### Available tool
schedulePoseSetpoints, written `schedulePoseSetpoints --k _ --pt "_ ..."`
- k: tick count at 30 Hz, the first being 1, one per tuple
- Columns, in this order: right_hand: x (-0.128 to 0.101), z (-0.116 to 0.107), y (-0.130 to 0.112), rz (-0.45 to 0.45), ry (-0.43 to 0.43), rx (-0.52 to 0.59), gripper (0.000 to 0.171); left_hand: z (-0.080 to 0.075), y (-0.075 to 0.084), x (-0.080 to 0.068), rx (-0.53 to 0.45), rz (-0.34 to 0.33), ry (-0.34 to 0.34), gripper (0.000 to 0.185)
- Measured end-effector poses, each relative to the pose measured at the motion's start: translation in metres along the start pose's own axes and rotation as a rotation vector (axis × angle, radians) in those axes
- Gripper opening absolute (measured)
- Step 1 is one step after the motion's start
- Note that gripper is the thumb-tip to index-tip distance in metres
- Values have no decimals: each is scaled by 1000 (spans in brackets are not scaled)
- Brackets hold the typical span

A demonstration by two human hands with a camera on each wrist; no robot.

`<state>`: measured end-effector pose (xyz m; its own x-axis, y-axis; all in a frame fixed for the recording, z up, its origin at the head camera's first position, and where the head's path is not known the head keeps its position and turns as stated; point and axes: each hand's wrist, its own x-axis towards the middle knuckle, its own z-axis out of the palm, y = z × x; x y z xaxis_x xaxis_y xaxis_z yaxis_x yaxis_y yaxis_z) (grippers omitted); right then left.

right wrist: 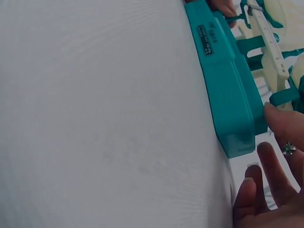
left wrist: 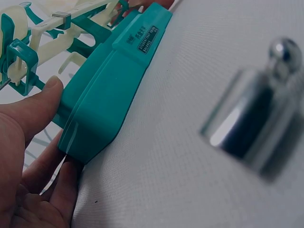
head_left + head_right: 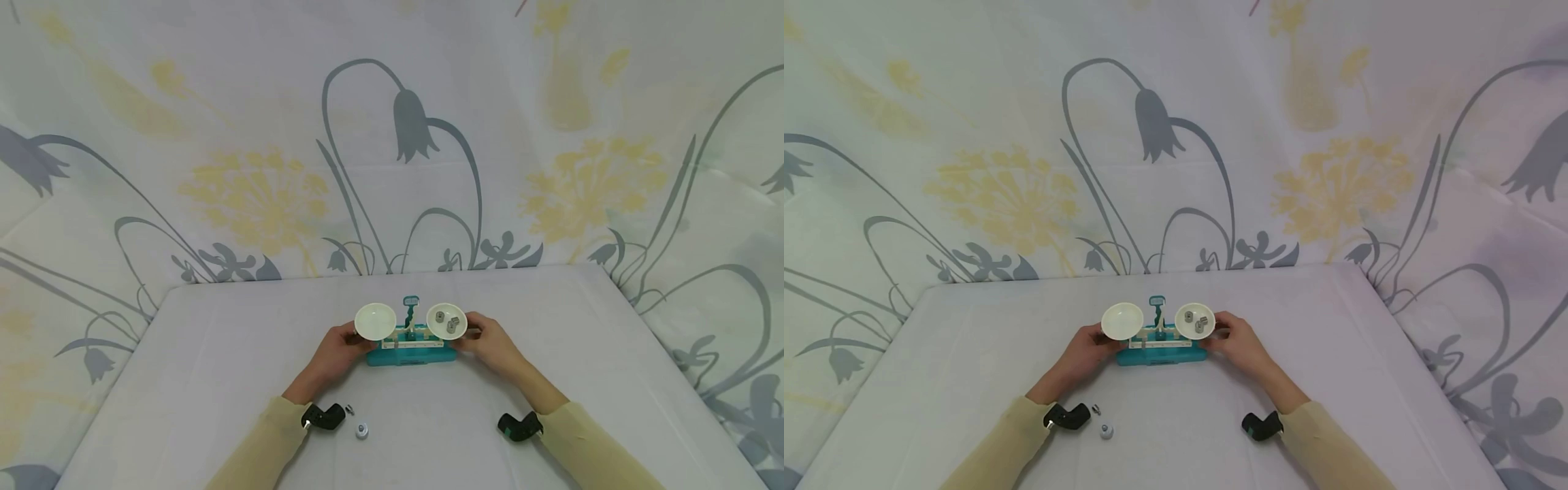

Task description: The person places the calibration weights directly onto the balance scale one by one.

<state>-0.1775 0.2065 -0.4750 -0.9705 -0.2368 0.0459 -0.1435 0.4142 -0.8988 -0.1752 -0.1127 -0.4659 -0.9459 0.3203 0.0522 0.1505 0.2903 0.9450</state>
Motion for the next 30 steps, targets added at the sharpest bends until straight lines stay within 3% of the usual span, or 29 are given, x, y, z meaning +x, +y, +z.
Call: schedulePoseSetpoints --k 4,8,15,22,30 --pt "0 2 7 2 -6 58 43 3 -23 8 -4 -1 6 36" --pt "-1 3 6 -6 -12 62 45 3 -27 9 -10 17 0 36" --pt "3 4 8 12 -23 40 55 2 -26 9 -11 6 4 36" --pt "3 5 6 27 -33 46 52 -2 -21 6 -14 -28 -14 38" --pt "3 1 9 13 -62 70 47 -19 -12 -1 -29 -47 18 35"
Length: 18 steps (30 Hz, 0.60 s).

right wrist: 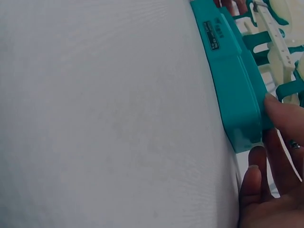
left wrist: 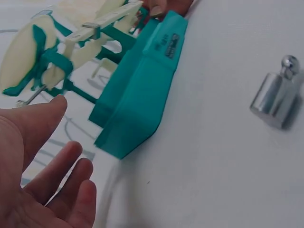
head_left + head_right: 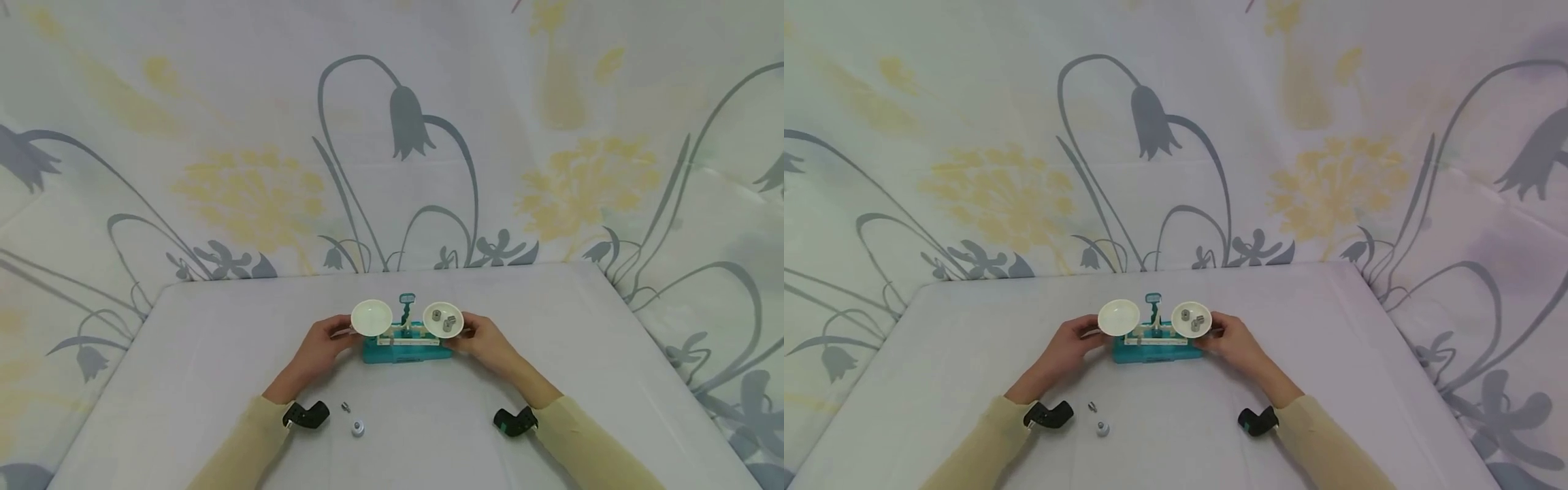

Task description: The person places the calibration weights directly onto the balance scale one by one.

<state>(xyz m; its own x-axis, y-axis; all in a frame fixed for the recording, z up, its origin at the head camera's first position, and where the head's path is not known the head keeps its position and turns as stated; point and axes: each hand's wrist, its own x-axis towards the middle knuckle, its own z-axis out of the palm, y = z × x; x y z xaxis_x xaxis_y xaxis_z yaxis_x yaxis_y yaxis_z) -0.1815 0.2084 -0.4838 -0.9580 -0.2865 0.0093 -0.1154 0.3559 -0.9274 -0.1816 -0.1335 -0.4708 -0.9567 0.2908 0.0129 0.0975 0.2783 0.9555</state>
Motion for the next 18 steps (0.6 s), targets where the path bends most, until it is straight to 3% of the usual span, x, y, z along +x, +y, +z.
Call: schedulePoseSetpoints --k 10,18 --pt "-3 -8 -4 10 19 -10 34 -31 6 -27 39 5 39 20" --pt "-4 -13 2 17 4 -58 46 -42 16 -48 46 -32 4 22"
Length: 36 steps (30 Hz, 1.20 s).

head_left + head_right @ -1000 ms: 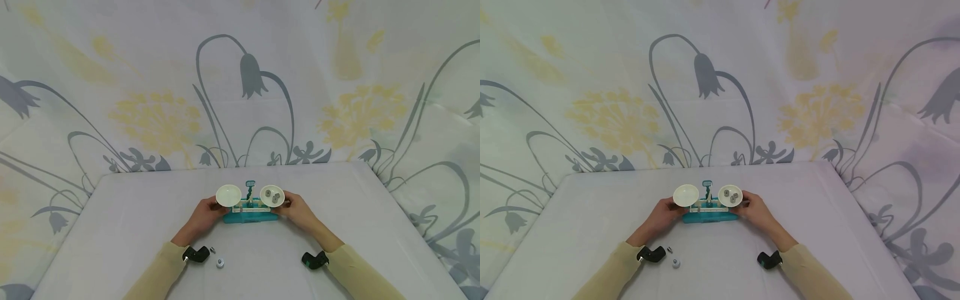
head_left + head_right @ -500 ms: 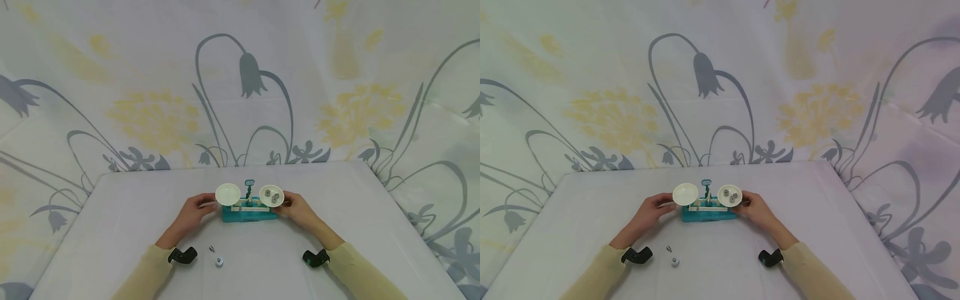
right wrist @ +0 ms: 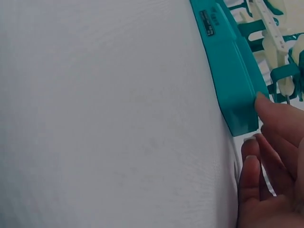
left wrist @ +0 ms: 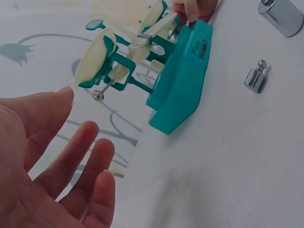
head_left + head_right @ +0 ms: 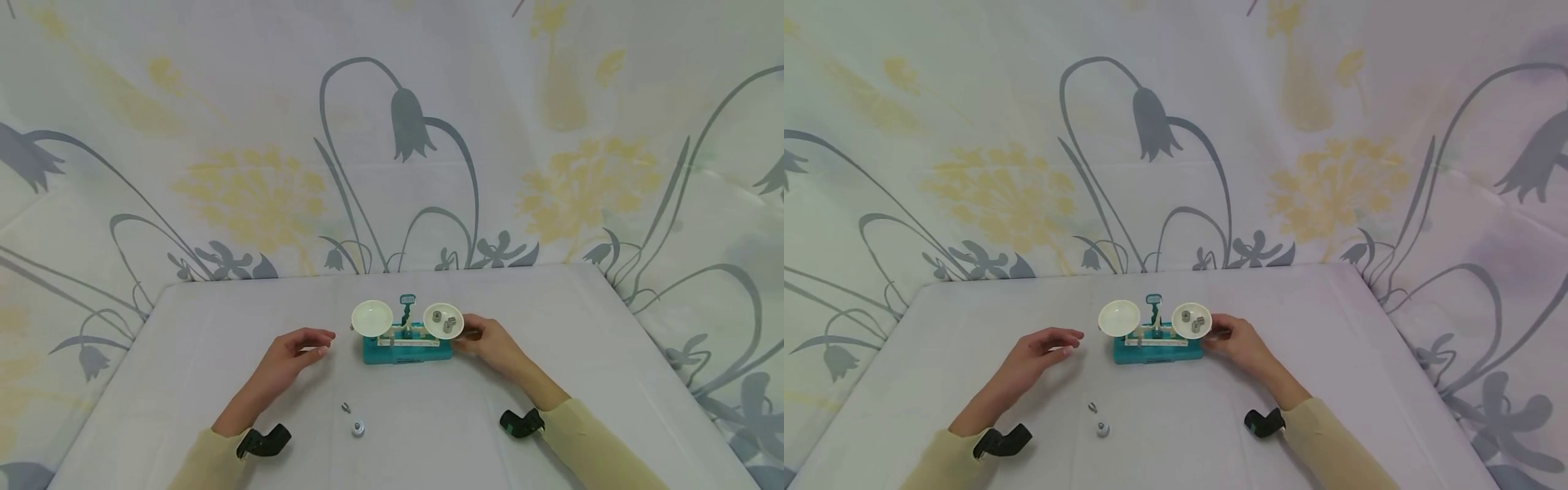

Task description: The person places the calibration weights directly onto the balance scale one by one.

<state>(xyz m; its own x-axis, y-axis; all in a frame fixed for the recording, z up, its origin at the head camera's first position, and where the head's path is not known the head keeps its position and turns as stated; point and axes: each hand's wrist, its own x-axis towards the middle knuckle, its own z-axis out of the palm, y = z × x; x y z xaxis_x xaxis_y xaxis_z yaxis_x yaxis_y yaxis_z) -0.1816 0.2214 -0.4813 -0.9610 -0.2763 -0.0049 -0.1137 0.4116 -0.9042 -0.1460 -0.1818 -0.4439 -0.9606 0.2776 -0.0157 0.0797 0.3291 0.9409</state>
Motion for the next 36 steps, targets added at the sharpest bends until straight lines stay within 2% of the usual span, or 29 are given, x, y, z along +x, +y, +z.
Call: schedulePoseSetpoints --k 7,12,19,25,36 --pt "0 -1 1 16 -65 32 53 -2 5 -21 3 -18 -113 24" --pt "1 -3 2 5 -63 28 51 -3 3 -33 6 -23 -199 23" --pt "0 -1 2 0 -73 55 46 0 3 -43 34 -41 -231 21" --pt "0 0 0 -7 -79 53 48 3 1 -48 78 -18 -233 21" --pt "-2 3 -1 -22 -63 27 40 13 -11 -47 128 20 -264 19"
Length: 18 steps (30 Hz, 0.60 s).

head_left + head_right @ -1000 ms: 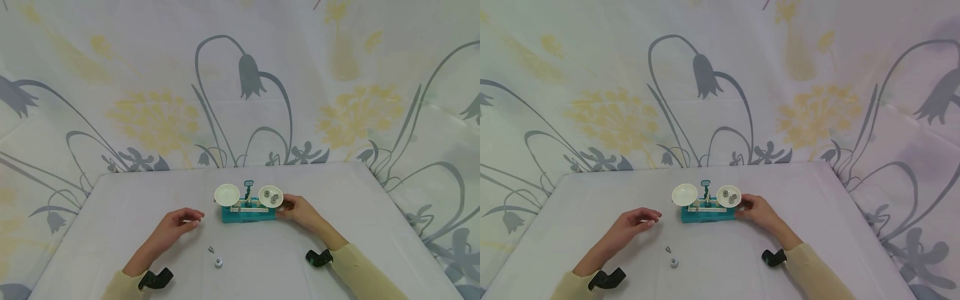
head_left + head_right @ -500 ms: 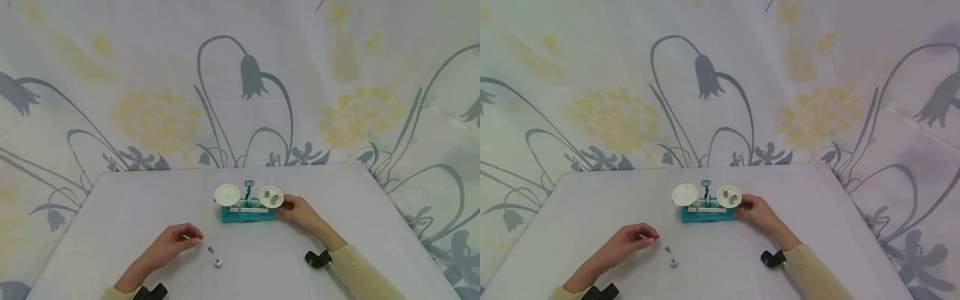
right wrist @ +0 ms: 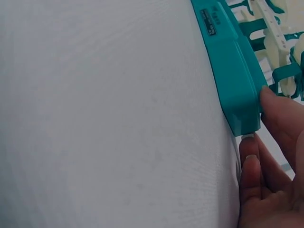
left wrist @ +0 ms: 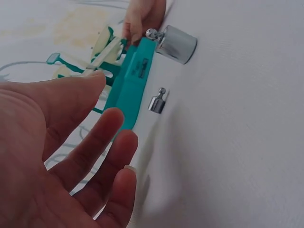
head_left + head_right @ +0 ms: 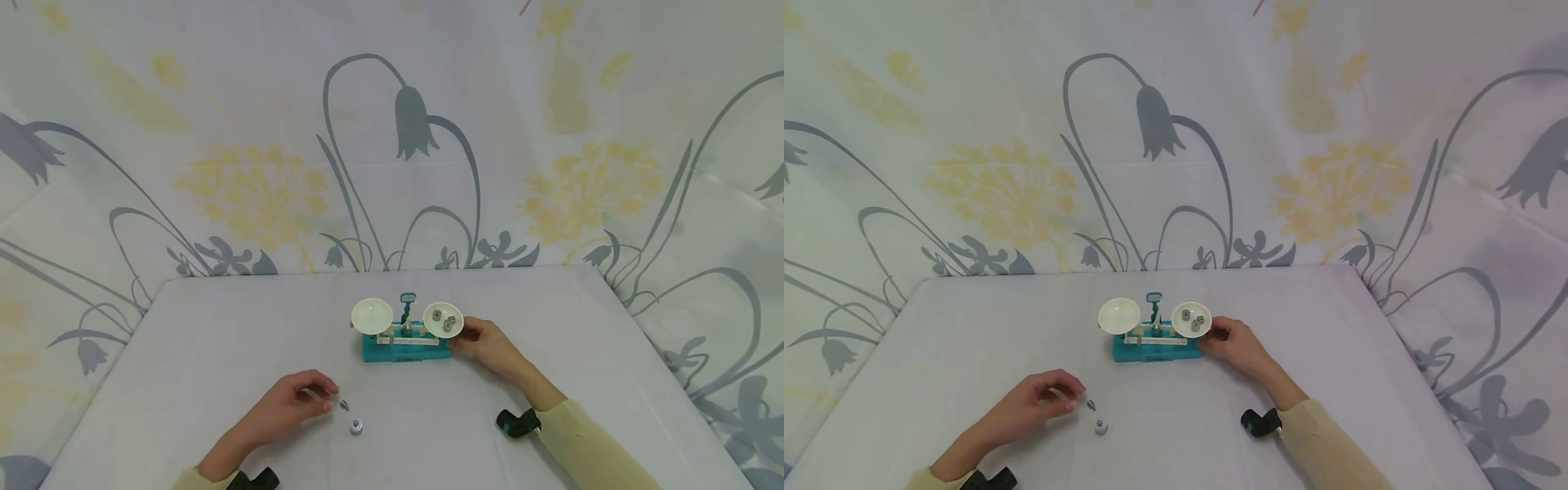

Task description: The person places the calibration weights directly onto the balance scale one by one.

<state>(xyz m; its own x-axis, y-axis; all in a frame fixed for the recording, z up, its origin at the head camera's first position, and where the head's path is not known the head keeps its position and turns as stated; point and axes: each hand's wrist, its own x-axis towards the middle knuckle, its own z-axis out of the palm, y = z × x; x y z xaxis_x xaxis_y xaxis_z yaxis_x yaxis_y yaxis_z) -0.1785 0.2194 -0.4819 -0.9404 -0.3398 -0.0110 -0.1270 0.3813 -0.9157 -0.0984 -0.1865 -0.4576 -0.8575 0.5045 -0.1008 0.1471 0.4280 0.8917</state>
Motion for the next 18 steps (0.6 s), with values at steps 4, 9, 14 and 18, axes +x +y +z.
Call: schedulePoseSetpoints --k 4,9,14,18 --pt "0 0 -2 6 5 -5 39 5 -4 4 27 34 1 20" --pt "-2 -1 -5 9 8 3 39 13 -6 9 83 112 16 18" --pt "-2 -2 -5 14 2 15 38 19 -2 11 101 155 12 16" --pt "-1 -2 -2 11 -9 5 38 23 2 9 101 134 3 16"
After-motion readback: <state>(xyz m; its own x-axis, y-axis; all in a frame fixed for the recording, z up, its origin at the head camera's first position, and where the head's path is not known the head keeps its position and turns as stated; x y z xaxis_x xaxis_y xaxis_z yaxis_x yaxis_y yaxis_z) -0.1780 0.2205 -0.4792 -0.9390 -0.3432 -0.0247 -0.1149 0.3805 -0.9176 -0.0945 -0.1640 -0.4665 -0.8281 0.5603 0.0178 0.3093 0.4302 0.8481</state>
